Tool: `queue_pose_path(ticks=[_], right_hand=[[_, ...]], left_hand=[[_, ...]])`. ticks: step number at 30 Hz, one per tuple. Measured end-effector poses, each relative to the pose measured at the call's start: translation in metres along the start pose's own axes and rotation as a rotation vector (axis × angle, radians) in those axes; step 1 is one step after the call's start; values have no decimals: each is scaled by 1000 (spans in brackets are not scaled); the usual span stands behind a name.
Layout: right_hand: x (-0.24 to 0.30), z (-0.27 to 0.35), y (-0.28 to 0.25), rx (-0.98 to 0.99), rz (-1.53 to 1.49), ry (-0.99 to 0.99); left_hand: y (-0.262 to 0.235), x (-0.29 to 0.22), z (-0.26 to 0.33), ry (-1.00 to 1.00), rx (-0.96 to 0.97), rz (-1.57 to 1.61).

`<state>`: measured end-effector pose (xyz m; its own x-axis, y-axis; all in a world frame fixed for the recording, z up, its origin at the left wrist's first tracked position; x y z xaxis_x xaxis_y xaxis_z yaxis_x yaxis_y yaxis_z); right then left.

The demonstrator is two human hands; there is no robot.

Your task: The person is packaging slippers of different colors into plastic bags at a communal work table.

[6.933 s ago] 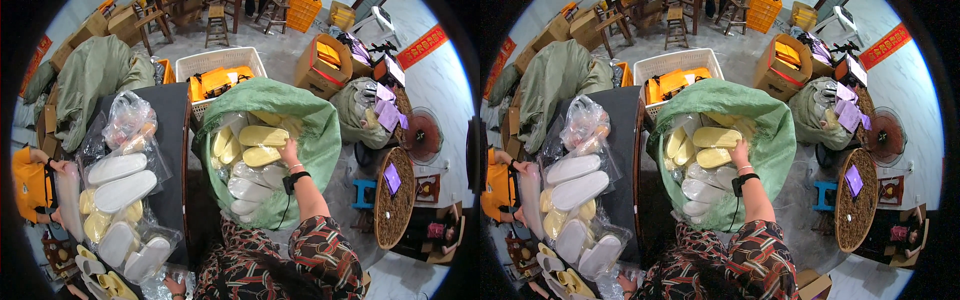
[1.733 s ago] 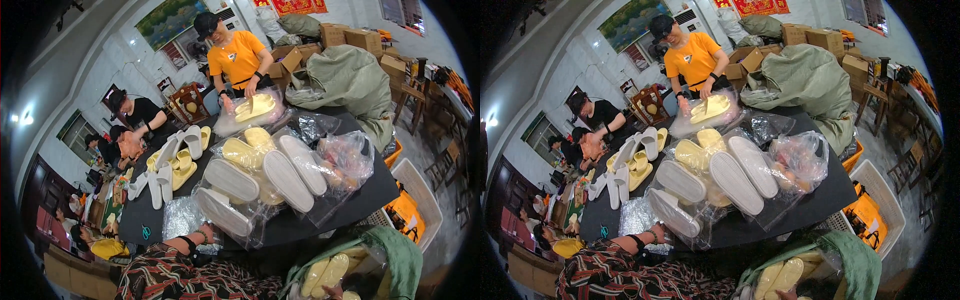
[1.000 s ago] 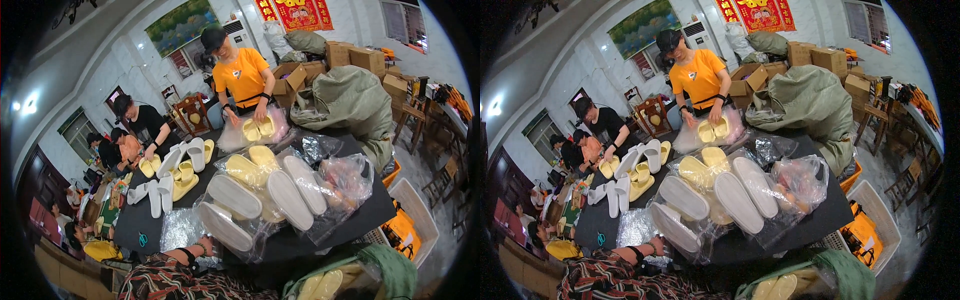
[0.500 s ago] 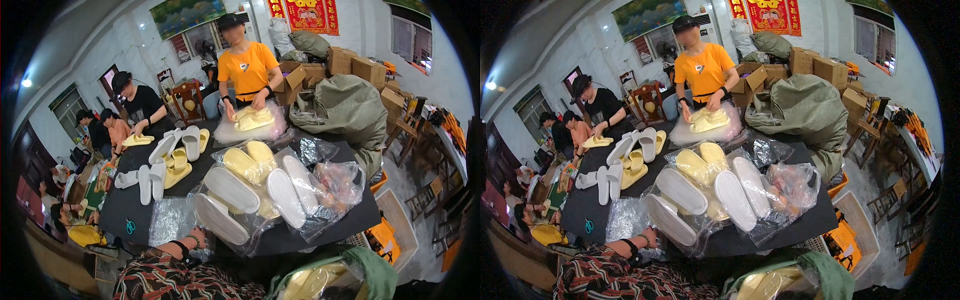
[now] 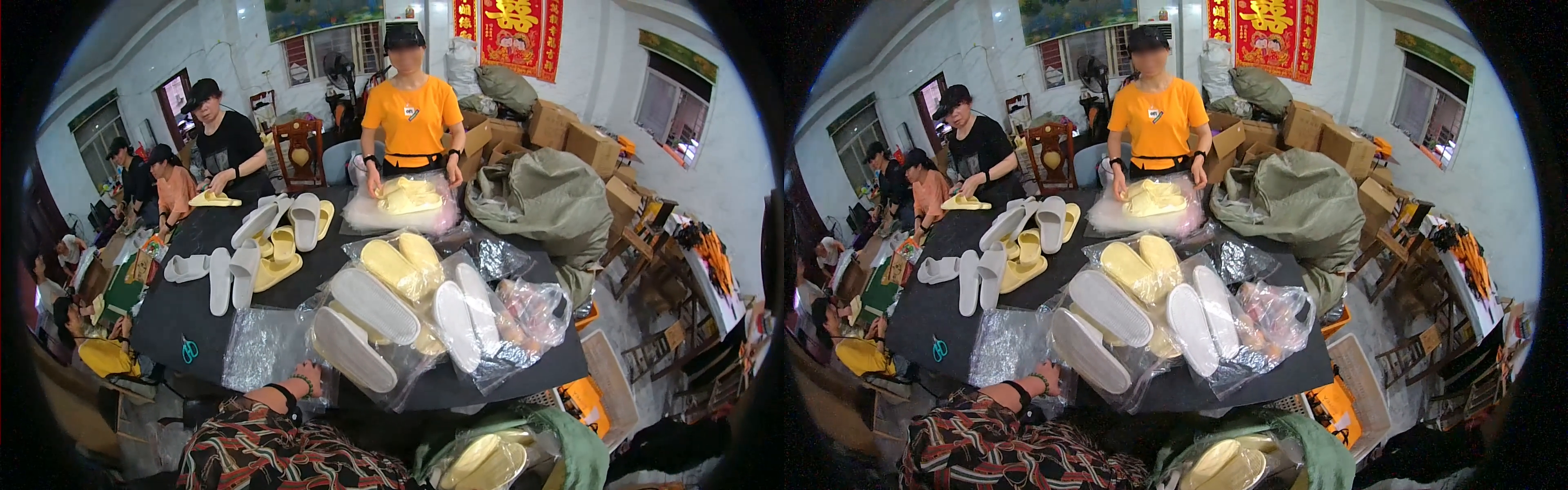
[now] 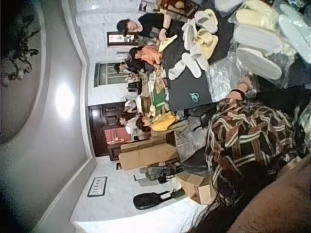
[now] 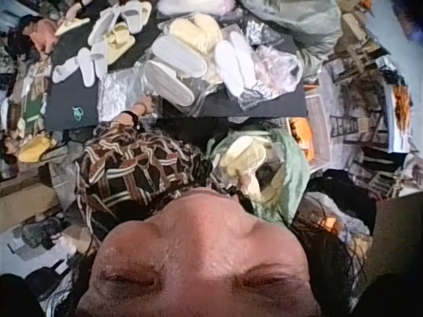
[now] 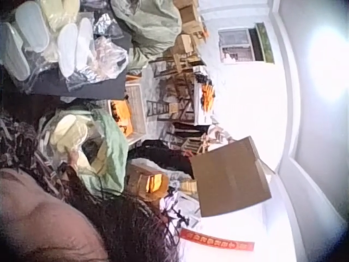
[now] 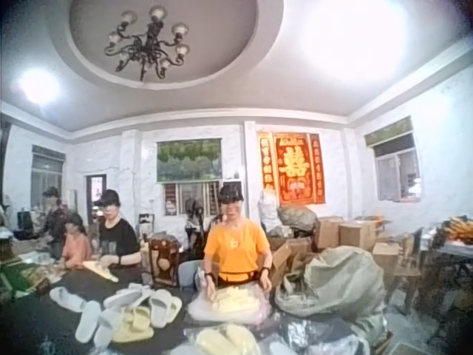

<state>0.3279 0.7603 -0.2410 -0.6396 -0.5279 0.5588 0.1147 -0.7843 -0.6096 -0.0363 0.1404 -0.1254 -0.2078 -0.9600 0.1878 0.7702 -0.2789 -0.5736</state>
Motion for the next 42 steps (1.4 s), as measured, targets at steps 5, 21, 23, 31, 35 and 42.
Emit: queue_pose_path(ticks=[5, 21, 23, 31, 35, 42], right_hand=[[32, 42, -21, -21, -165, -15], [125, 124, -66, -199, -721, 53], [116, 139, -69, -251, -754, 51], [105, 132, -45, -393, -936, -45], [101, 116, -49, -469, -1018, -114], [58, 119, -70, -568, -1057, -127]], left_hand=[[5, 7, -3, -55, 24, 17], [-8, 13, 19, -6, -45, 118], [-21, 4, 50, -11, -40, 239], [-17, 9, 47, 41, -48, 147], [-4, 11, 37, 62, -67, 129], [-15, 7, 40, 83, -123, 164]])
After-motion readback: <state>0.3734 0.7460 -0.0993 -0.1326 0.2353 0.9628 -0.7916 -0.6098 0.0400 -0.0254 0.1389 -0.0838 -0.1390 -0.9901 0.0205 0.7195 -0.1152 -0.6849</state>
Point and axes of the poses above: each hand's wrist, its own z-axis away from the middle knuckle, its own y-axis out of the palm, x = y × z, the point moved 8 cm from there along -z, towards the middle knuckle, and after that the axes turned 8 degrees about x, right-handed, at the moved point
